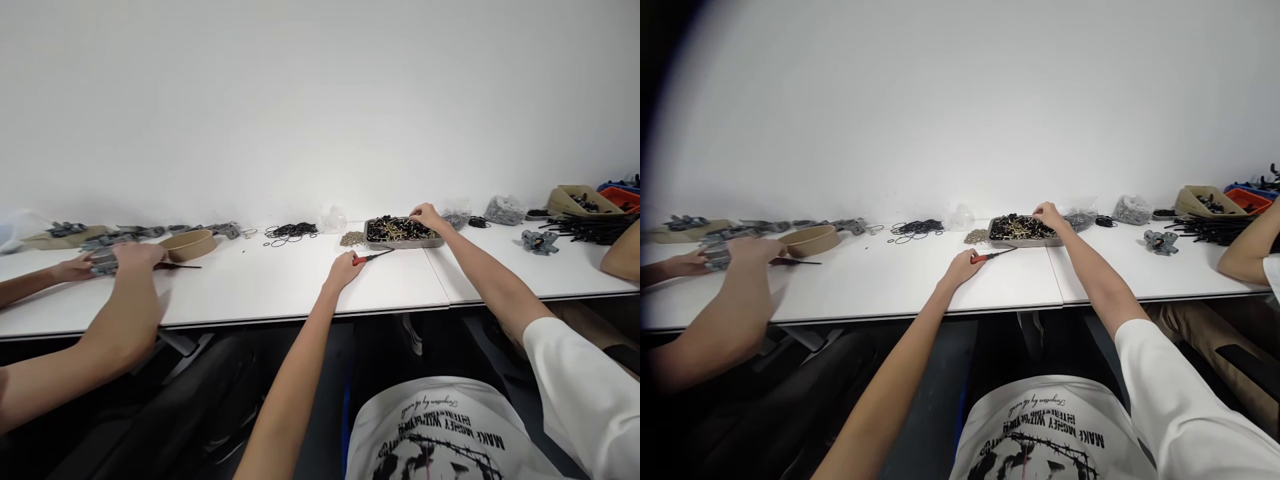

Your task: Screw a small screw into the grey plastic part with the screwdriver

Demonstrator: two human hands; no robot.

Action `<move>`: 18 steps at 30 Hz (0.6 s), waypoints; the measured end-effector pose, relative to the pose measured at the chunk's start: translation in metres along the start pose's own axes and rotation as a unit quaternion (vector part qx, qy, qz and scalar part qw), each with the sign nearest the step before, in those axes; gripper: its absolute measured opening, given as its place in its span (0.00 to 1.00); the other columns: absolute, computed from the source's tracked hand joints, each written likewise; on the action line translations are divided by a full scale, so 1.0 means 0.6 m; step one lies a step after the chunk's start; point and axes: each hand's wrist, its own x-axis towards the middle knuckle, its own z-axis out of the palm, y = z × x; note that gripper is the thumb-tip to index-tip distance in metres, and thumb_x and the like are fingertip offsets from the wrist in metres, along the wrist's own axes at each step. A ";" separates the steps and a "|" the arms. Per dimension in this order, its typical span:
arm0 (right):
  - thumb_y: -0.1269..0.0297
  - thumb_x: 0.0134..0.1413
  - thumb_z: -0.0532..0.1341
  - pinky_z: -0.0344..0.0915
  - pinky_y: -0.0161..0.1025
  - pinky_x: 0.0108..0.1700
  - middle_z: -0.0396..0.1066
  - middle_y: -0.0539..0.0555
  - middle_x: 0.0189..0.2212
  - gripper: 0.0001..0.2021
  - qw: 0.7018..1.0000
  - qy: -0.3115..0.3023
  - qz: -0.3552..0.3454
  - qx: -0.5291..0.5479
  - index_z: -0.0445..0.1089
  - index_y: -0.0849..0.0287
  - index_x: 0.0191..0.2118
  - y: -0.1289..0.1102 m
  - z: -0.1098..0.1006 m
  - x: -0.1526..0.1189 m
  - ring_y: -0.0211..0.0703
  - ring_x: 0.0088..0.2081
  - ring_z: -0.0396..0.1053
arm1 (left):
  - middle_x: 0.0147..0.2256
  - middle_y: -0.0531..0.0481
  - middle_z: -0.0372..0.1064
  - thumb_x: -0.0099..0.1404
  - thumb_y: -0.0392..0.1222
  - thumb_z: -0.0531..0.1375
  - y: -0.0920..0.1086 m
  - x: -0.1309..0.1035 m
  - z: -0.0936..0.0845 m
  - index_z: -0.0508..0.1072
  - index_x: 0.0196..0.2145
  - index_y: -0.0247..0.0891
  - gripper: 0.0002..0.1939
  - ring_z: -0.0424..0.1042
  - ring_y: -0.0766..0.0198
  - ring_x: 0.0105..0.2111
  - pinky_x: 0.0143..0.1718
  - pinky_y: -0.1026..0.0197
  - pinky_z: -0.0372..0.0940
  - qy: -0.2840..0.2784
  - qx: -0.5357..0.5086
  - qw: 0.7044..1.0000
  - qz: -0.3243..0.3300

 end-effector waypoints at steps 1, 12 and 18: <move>0.66 0.59 0.67 0.72 0.43 0.46 0.80 0.61 0.35 0.10 1.000 0.016 0.002 0.006 0.81 0.66 0.43 0.003 -0.002 0.003 0.46 0.38 0.74 | 0.38 0.42 0.75 0.67 0.46 0.59 0.000 0.000 0.000 0.71 0.39 0.40 0.08 0.73 0.53 0.38 0.38 0.57 0.63 0.000 0.000 1.000 0.001; 0.66 0.61 0.65 0.72 0.52 0.53 0.80 0.65 0.39 0.12 0.998 0.057 -0.006 0.008 0.82 0.65 0.45 0.029 0.026 0.012 0.55 0.42 0.77 | 0.38 0.42 0.75 0.67 0.46 0.58 0.001 0.000 0.001 0.71 0.37 0.40 0.08 0.73 0.52 0.38 0.37 0.56 0.63 0.007 -0.001 1.000 0.008; 0.63 0.64 0.62 0.69 0.52 0.55 0.80 0.64 0.43 0.15 0.997 0.058 -0.056 -0.011 0.80 0.61 0.52 0.005 0.051 0.011 0.58 0.49 0.75 | 0.38 0.43 0.75 0.68 0.46 0.59 0.001 -0.001 0.000 0.70 0.37 0.40 0.07 0.73 0.53 0.37 0.37 0.57 0.62 0.006 0.004 1.000 0.010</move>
